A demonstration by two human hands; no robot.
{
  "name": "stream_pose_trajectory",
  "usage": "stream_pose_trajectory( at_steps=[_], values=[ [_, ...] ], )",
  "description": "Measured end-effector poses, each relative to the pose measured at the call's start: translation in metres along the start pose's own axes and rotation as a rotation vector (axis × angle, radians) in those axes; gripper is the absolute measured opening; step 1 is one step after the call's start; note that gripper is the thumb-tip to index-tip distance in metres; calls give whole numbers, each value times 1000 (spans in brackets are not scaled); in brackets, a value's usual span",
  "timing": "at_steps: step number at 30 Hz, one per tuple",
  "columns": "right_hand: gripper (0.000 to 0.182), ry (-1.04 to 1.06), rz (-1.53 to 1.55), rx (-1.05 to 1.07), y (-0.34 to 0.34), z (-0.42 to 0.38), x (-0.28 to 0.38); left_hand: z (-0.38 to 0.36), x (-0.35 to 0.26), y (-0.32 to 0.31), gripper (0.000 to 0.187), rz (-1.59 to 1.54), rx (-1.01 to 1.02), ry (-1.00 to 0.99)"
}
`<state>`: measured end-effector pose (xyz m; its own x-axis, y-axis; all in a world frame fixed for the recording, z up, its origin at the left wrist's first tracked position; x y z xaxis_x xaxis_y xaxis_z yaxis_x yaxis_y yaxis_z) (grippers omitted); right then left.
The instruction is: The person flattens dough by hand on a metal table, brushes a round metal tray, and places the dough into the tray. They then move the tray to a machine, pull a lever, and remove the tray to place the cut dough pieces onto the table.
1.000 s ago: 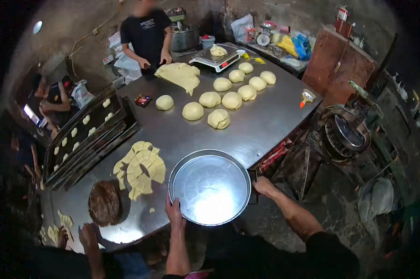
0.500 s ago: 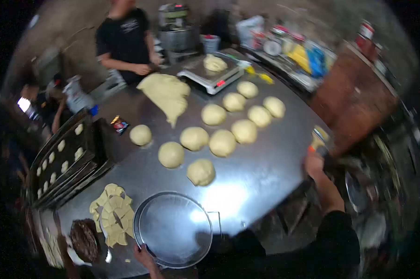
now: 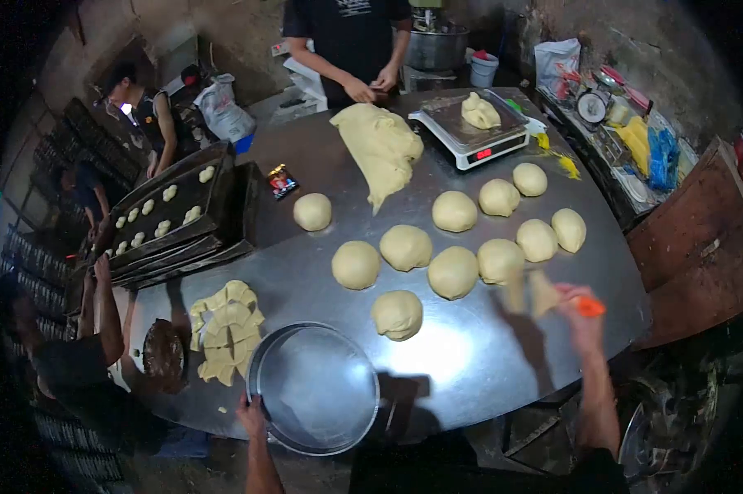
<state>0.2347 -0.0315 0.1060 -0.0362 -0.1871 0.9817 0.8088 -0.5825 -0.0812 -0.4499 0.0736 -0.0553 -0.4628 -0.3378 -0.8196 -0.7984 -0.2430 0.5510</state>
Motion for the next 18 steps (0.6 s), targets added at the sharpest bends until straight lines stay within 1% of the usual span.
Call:
stream_pose_trajectory(
  at_steps=[1, 2, 3, 4, 5, 6, 7, 8, 9, 10, 11, 12, 13, 14, 16, 17, 18],
  values=[
    [17, -273, 164, 114, -45, -18, -3, 7, 14, -11, 25, -9, 9, -50],
    [23, -428, 330, 361, -85, -37, -16, 9, 27, -27, 25, -12, 30, -91],
    [33, -626, -367, 710, -168, -65, 7, -1, 14, -26, 27, 47, 3, -211],
    [37, -422, 228, 919, -218, -123, -24, 9, 30, -16, 31, 154, -80, -206],
    [35, -258, 179, 1198, -265, -178, -48, -5, -9, -2, 33, 151, -8, -127],
    [48, -366, -34, 1597, -300, -213, -56, 16, 37, -8, 33, 255, -68, -198],
    [52, -475, 124, 1592, -307, -254, -116, 23, 57, -20, 33, 205, -59, -183],
    [49, -462, -133, 1569, -326, -229, -82, 16, 48, -27, 33, 166, -50, -168],
    [42, -938, -49, 1271, -345, -213, -83, 6, 32, -28, 35, 142, -56, -154],
    [27, -59, -459, 1463, -383, -210, -143, 1, 27, -24, 36, 152, 3, -143],
    [14, -65, -457, 1255, -394, -172, -75, -3, 17, -20, 36, 212, -32, -233],
    [34, 372, -357, 1078, -408, -156, -80, 2, 19, -23, 36, 232, -24, -284],
    [34, 410, -358, 1030, -411, -171, -97, 0, 21, -27, 36, 271, -72, -294],
    [35, 454, -364, 953, -415, -178, -97, 12, 21, -41, 35, 248, -66, -291],
    [41, 305, -366, 1194, -403, -255, -83, 7, 36, -35, 35, 327, -117, -329],
    [41, 254, -153, 1498, -386, -273, -70, -3, 41, -33, 34, 372, -125, -333],
    [59, -108, -347, 1183, -362, -271, -110, -8, 42, -35, 34, 417, -132, -339]
  ],
)
Point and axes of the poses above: each hand's wrist, its own z-axis towards the middle knuckle, its own y-axis out of the back of the hand, x = y × z, the point moved 4 cm from there along z, towards the middle knuckle, and after that the axes turned 15 degrees about z, right-handed, at the moved point
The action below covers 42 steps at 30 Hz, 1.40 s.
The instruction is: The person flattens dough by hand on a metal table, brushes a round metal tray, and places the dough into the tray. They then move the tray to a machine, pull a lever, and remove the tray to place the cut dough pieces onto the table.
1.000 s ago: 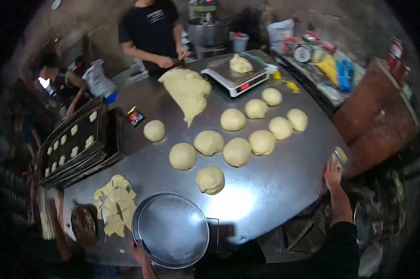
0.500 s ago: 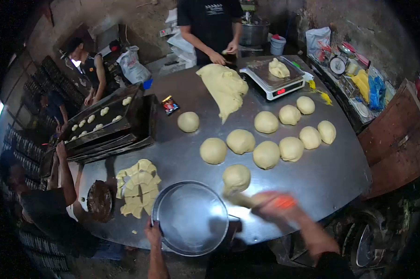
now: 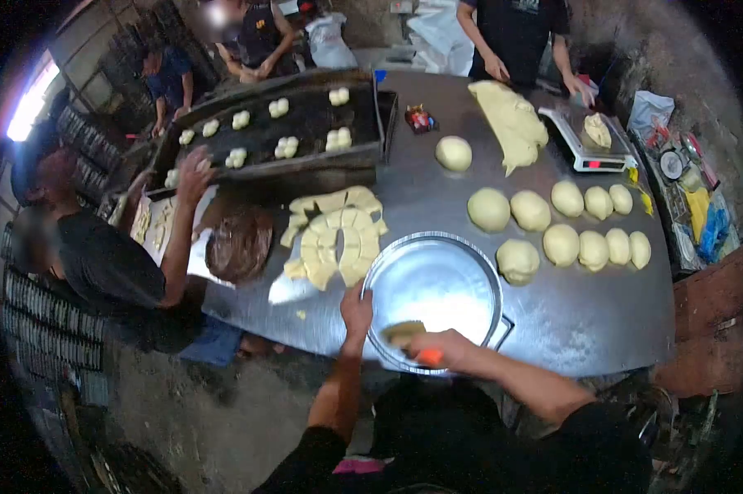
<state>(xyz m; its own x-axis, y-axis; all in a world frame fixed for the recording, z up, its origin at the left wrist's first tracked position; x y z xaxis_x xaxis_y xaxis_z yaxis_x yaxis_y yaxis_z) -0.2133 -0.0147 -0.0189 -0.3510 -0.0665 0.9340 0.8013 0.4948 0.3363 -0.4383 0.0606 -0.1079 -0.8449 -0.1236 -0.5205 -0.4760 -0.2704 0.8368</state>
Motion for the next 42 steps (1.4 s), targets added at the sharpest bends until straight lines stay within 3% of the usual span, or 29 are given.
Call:
stream_pose_trajectory(
  at_steps=[1, 3, 4, 6, 7, 8, 10, 12, 14, 16, 18, 20, 21, 22, 23, 25, 26, 27, 29, 30, 32, 33, 34, 35, 37, 39, 40, 41, 42],
  values=[
    [46, -56, -136, 235, 39, 3, 49, 1, -10, 5, 34, -24, 27, 23],
    [19, 14, -229, -82, 120, 12, -9, 11, -25, 10, 34, -51, 49, 55],
    [19, 65, -314, -281, 134, 13, 1, 12, -25, 9, 35, -86, 61, 96],
    [23, -220, 65, -125, 100, -4, 9, 19, -21, 16, 35, -117, 53, 125],
    [25, -83, -260, -21, 69, -31, 16, 19, -21, 17, 36, -112, 53, 111],
    [28, 31, 273, 21, 47, -47, 1, 18, -24, 12, 36, -106, 54, 97],
    [31, 429, -135, 224, 70, -71, 39, 3, -19, 9, 35, -80, 51, 113],
    [15, -551, 160, 39, 128, -33, 28, -5, -35, 9, 33, -167, -14, 20],
    [13, -167, 975, -349, 170, 24, -78, -18, -49, -5, 33, -141, 24, 93],
    [15, -207, 1365, -572, 136, 52, -106, -39, -59, -12, 32, -130, -66, 7],
    [13, -308, 1286, -378, 63, 53, -85, -44, -70, 8, 32, -84, -17, 56],
    [13, -316, 658, 69, 60, 17, -29, -39, -70, 18, 31, -61, 17, 79],
    [15, -429, 471, 338, 73, -4, -26, -40, -62, 20, 31, -110, -15, 77],
    [17, -403, 138, 483, 100, -22, -28, -42, -55, 22, 30, -159, -47, 76],
    [17, -211, 135, 466, 128, -32, -14, -47, -55, 27, 30, -173, -25, 81],
    [19, -167, -188, 380, 183, -8, 1, -46, -53, 23, 30, -165, -25, 76],
    [18, -23, -319, 146, 190, 5, 14, -46, -55, 17, 30, -157, -7, 69],
    [17, 243, -338, -4, 182, 27, 5, -42, -59, 12, 30, -159, -3, 70],
    [20, 404, -353, -172, 132, 68, -20, -29, -68, 8, 30, -159, -12, 42],
    [15, 321, -398, -97, 95, 73, -28, -19, -74, 10, 29, -151, -40, 25],
    [9, 505, -258, 91, 50, 52, -12, -25, -61, 13, 29, -170, -53, 102],
    [9, 504, -119, 142, 77, 40, -1, -14, -61, -6, 29, -200, -82, 56],
    [9, 507, 20, 188, 109, 28, 13, -2, -68, -13, 38, -300, 30, 103],
    [9, 472, -14, 121, 132, 21, 2, 5, -65, -24, 39, -317, 58, 149],
    [21, 239, -235, -336, 184, 0, -29, 14, -75, -24, 37, -298, 99, 192],
    [20, 81, -276, -297, 147, -11, -39, 26, -63, -37, 38, -296, 63, 103],
    [16, 120, -178, -296, 126, -27, -27, 30, -66, -40, 38, -264, 41, 56],
    [11, -51, 453, -278, 104, -47, -41, 24, -66, -43, 38, -311, 29, 102],
    [11, 236, 151, -154, 109, -60, -1, 26, -72, -36, 36, -280, 37, 74]
  ],
)
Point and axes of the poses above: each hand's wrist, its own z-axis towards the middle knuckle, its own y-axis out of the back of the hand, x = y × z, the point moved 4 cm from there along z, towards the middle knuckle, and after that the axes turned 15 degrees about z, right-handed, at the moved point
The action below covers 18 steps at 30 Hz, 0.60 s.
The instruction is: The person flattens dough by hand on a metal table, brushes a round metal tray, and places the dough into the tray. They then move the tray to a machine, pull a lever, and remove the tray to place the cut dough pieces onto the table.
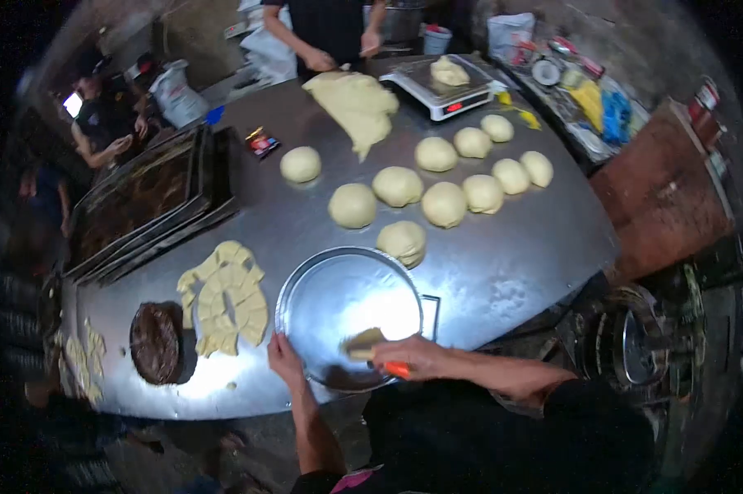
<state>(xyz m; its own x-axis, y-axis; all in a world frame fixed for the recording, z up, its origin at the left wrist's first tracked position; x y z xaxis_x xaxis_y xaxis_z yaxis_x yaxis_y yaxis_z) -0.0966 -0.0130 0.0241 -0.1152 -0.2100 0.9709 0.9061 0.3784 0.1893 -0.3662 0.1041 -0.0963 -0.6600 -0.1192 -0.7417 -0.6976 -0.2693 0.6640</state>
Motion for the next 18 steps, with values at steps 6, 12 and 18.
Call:
stream_pose_trajectory(
  at_steps=[6, 12, 18],
  values=[
    [9, 64, -177, -834, 207, -112, 46, 20, -17, 16, 32, 245, -29, -107],
    [30, -634, -1011, -905, 404, -292, -66, -2, -84, 53, 37, 265, -365, -102],
    [54, -1031, -697, -504, 517, -271, -70, -68, -131, 43, 39, 330, -227, 8]
  ],
)
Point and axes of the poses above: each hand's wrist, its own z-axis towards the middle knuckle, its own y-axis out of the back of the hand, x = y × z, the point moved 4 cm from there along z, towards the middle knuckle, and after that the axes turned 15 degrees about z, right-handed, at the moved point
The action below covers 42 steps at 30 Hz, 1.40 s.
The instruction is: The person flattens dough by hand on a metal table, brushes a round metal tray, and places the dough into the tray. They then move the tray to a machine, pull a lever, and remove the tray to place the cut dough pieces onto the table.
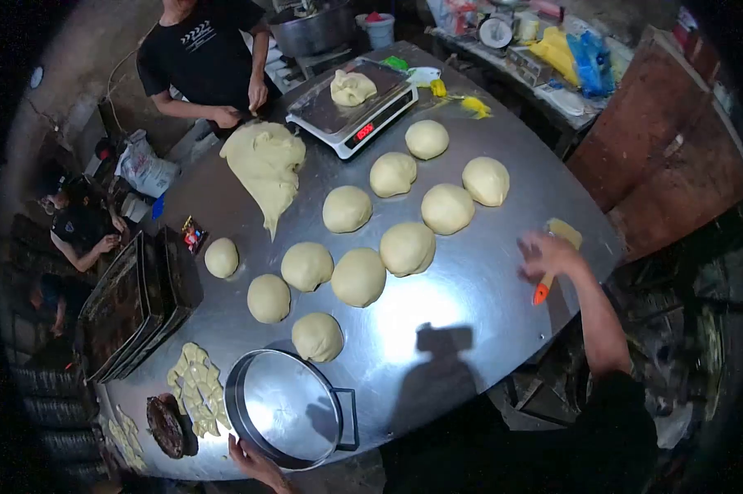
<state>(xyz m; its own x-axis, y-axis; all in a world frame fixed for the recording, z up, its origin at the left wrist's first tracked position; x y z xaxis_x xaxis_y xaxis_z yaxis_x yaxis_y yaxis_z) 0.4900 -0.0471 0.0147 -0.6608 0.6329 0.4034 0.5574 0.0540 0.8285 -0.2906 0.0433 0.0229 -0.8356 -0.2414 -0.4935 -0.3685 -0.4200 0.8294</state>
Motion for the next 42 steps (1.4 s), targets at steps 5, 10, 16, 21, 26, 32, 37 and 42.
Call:
stream_pose_trajectory(
  at_steps=[5, 10, 16, 21, 26, 32, 37, 42],
  values=[
    [78, -310, 594, -544, 21, 168, 37, -32, -93, -7, 30, -212, 196, -130],
    [55, -59, 730, -490, 41, 157, 72, -77, -165, -30, 28, -305, 432, -184],
    [46, 412, 798, -540, 79, -62, 143, -114, -226, -67, 23, -501, 806, -305],
    [55, 372, 735, -52, -62, -102, 128, -134, -251, -139, 33, -543, 939, -501],
    [61, -105, 692, -161, -195, -151, 71, -178, -233, -191, 54, -214, 1095, -637],
    [51, -95, 1050, -391, -173, -155, 136, -228, -297, -196, 42, -714, 931, -571],
    [49, 15, 93, -111, -143, -140, 129, -199, -319, -189, 41, 113, 1009, -1017],
    [60, 663, 31, -27, -212, -114, 133, -243, -366, -154, 50, -414, 954, -1335]
  ],
)
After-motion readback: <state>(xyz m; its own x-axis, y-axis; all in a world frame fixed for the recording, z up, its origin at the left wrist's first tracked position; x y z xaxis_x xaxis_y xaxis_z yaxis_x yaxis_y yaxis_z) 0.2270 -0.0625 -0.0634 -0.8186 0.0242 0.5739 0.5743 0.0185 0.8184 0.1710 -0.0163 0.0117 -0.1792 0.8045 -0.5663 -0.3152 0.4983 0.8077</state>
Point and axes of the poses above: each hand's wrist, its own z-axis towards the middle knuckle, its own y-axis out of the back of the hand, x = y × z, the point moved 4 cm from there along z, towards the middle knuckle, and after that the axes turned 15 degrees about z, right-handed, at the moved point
